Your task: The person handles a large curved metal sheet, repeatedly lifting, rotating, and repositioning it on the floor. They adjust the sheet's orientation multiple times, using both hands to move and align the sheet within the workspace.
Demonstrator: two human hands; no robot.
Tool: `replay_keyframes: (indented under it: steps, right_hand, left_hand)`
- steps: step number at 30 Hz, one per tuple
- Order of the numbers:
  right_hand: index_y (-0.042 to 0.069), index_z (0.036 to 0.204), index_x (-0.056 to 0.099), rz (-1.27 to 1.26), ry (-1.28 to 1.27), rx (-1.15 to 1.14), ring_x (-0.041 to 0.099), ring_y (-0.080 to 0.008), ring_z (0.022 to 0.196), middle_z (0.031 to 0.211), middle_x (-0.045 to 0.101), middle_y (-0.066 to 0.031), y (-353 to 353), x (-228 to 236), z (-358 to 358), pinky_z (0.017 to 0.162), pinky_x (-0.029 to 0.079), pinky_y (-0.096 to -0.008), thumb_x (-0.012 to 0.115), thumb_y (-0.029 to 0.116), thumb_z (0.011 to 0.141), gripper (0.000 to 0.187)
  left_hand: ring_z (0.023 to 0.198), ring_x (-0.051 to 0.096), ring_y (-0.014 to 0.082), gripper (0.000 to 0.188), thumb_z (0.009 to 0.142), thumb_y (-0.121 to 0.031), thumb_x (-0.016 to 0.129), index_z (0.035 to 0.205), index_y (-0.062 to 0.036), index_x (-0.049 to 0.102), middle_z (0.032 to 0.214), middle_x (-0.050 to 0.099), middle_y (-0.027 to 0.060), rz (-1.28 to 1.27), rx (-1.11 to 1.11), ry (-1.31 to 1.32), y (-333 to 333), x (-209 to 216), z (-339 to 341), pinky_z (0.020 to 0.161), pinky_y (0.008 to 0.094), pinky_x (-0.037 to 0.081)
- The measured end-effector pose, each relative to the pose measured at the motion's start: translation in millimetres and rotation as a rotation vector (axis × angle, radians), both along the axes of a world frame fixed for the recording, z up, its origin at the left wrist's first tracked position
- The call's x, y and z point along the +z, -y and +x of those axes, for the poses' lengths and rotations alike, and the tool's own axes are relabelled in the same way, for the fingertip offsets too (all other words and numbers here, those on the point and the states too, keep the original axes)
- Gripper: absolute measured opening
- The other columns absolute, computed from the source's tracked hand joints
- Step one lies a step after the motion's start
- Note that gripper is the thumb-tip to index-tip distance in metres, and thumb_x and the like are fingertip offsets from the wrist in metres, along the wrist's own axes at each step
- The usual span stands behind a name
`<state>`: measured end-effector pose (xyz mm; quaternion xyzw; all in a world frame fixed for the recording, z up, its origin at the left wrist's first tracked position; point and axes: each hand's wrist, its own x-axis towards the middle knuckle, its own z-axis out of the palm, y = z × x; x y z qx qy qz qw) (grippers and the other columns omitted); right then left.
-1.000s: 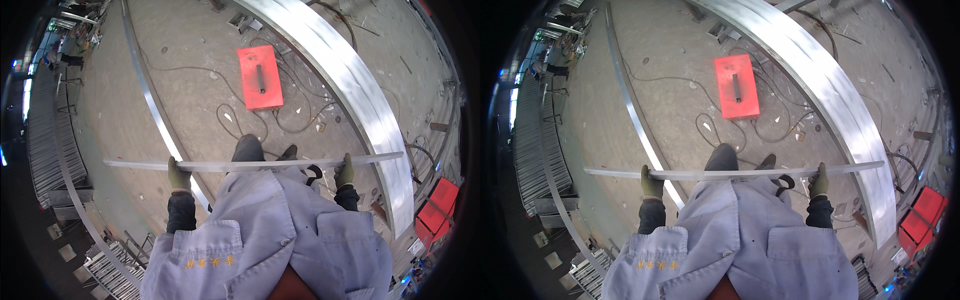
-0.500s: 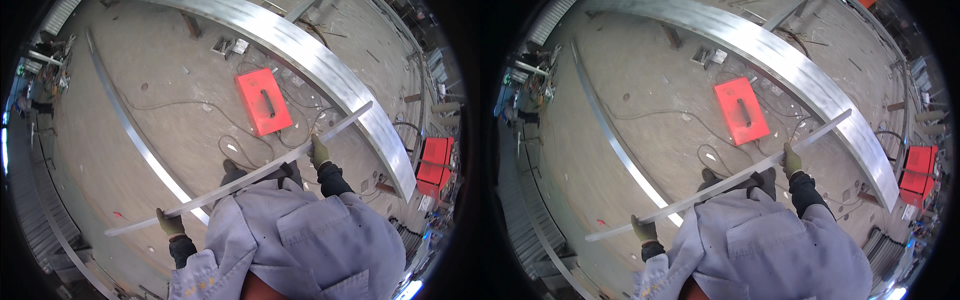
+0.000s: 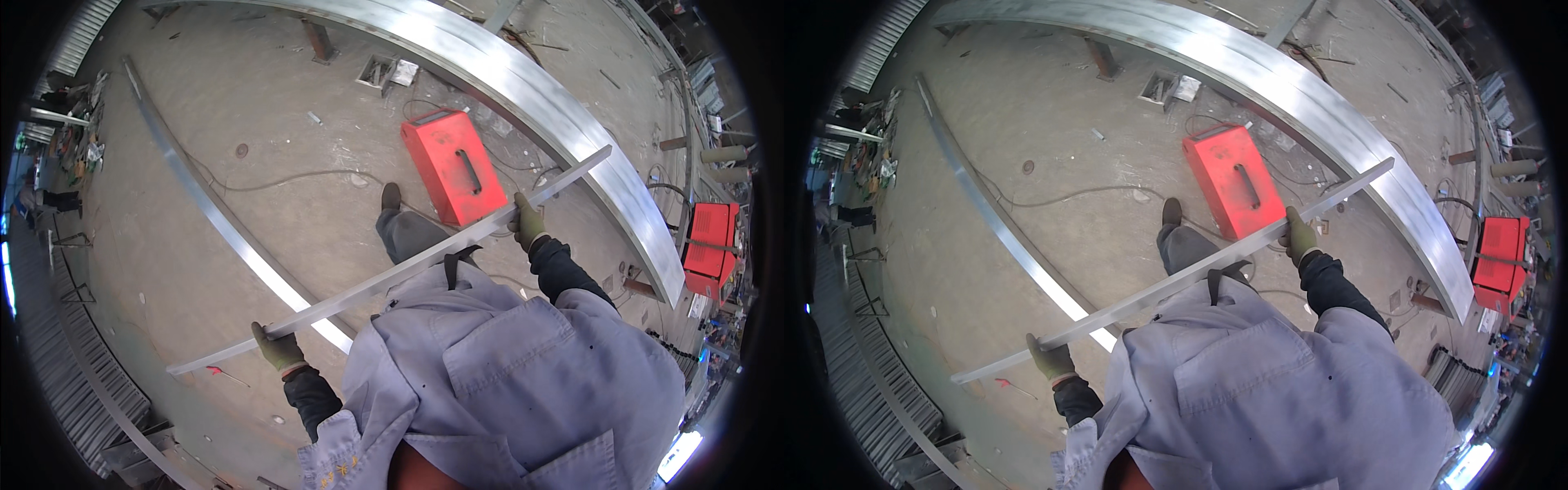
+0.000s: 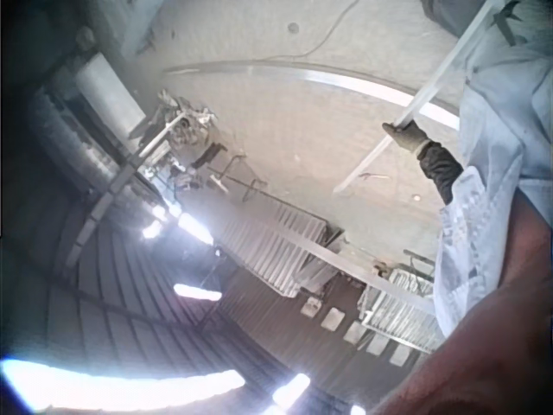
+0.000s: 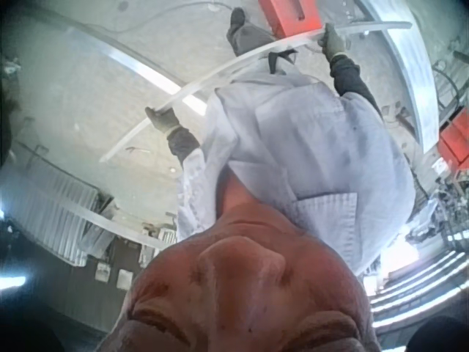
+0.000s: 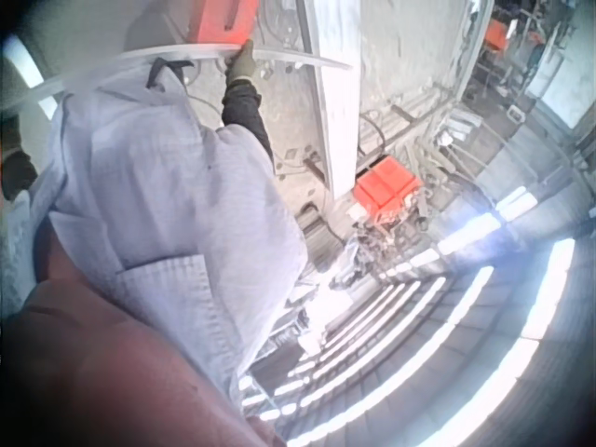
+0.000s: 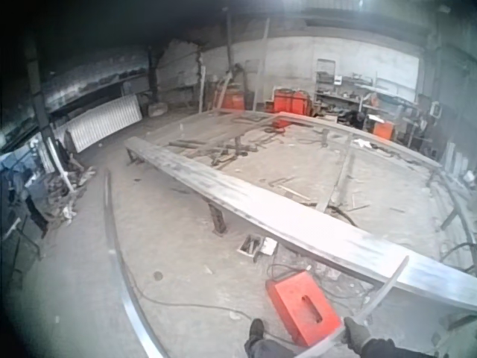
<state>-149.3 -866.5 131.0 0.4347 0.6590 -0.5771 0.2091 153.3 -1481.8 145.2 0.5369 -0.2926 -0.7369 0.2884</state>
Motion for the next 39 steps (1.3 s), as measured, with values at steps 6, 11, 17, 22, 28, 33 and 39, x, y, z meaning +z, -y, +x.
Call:
replay_keyframes:
  steps: [6, 11, 17, 22, 28, 33, 39]
  right_hand:
    - [0.015, 0.083, 0.063, 0.012, -0.034, -0.006, 0.051, -0.0147, 0.046, 0.066, 0.058, -0.0019, 54.2, -11.1, -88.9, 0.039, 0.03, -0.0319, 0.069, 0.07, 0.093, 0.056]
    - [0.015, 0.078, 0.062, -0.016, 0.018, -0.035, 0.05, -0.0148, 0.045, 0.063, 0.058, -0.0017, 107.8, -7.5, -161.7, 0.04, 0.031, -0.0312, 0.069, 0.071, 0.093, 0.058]
    - [0.016, 0.074, 0.062, 0.013, 0.04, -0.129, 0.052, -0.0164, 0.046, 0.063, 0.06, -0.0021, 129.8, -5.3, -239.3, 0.043, 0.035, -0.0333, 0.07, 0.072, 0.091, 0.059]
    - [0.004, 0.094, 0.072, 0.047, 0.026, -0.268, 0.061, -0.02, 0.058, 0.077, 0.068, -0.0084, 148.3, -6.2, -285.3, 0.049, 0.042, -0.0359, 0.069, 0.071, 0.091, 0.067]
    - [0.007, 0.09, 0.069, 0.027, 0.035, -0.516, 0.057, -0.0183, 0.052, 0.074, 0.065, -0.0075, 165.3, -35.5, -319.2, 0.048, 0.038, -0.0344, 0.067, 0.07, 0.093, 0.063]
    - [-0.003, 0.105, 0.072, 0.017, 0.035, -0.733, 0.069, -0.0226, 0.07, 0.092, 0.071, -0.0131, 212.0, -27.6, -379.1, 0.058, 0.054, -0.0353, 0.073, 0.063, 0.093, 0.067]
    - [0.005, 0.095, 0.071, 0.149, -0.022, -0.86, 0.063, -0.0207, 0.055, 0.075, 0.067, -0.0098, 237.4, -39.1, -411.3, 0.048, 0.044, -0.0364, 0.068, 0.071, 0.094, 0.067]
  left_hand:
    - [0.096, 0.053, 0.0203, 0.044, 0.101, -0.052, 0.071, 0.094, -0.0137, 0.052, 0.097, 0.05, 0.0013, 0.012, -0.022, 0.017, 43.3, -1.7, -96.8, 0.095, 0.0451, 0.049]
    - [0.095, 0.058, 0.0192, 0.043, 0.099, -0.051, 0.075, 0.091, -0.0124, 0.057, 0.094, 0.053, 0.0003, 0.005, -0.097, -0.011, 112.0, 10.9, -177.4, 0.093, 0.0428, 0.054]
    - [0.094, 0.056, 0.0193, 0.041, 0.103, -0.048, 0.07, 0.09, -0.0122, 0.054, 0.092, 0.051, 0.0006, -0.056, -0.27, -0.042, 169.1, 10.9, -308.7, 0.095, 0.0422, 0.052]
    - [0.1, 0.057, 0.0221, 0.04, 0.104, -0.045, 0.069, 0.103, -0.0069, 0.059, 0.101, 0.056, 0.0051, 0.053, -0.346, -0.033, 200.9, 22.3, -449.4, 0.099, 0.0463, 0.052]
    - [0.1, 0.053, 0.0172, 0.039, 0.108, -0.032, 0.065, 0.131, -0.0016, 0.056, 0.104, 0.054, 0.0021, -0.104, -0.608, 0.099, 207.3, 16.9, -665.3, 0.092, 0.0356, 0.049]
    - [0.105, 0.056, 0.0228, 0.044, 0.105, -0.04, 0.068, 0.128, -0.0036, 0.058, 0.114, 0.058, 0.0074, -0.5, -1.024, 0.135, 291.9, -40.6, -823.1, 0.099, 0.0395, 0.05]
    - [0.102, 0.061, 0.0239, 0.043, 0.103, -0.049, 0.07, 0.113, -0.0075, 0.064, 0.106, 0.063, 0.0065, -0.013, -0.93, 0.119, 242.1, -19.9, -984.2, 0.099, 0.0441, 0.053]
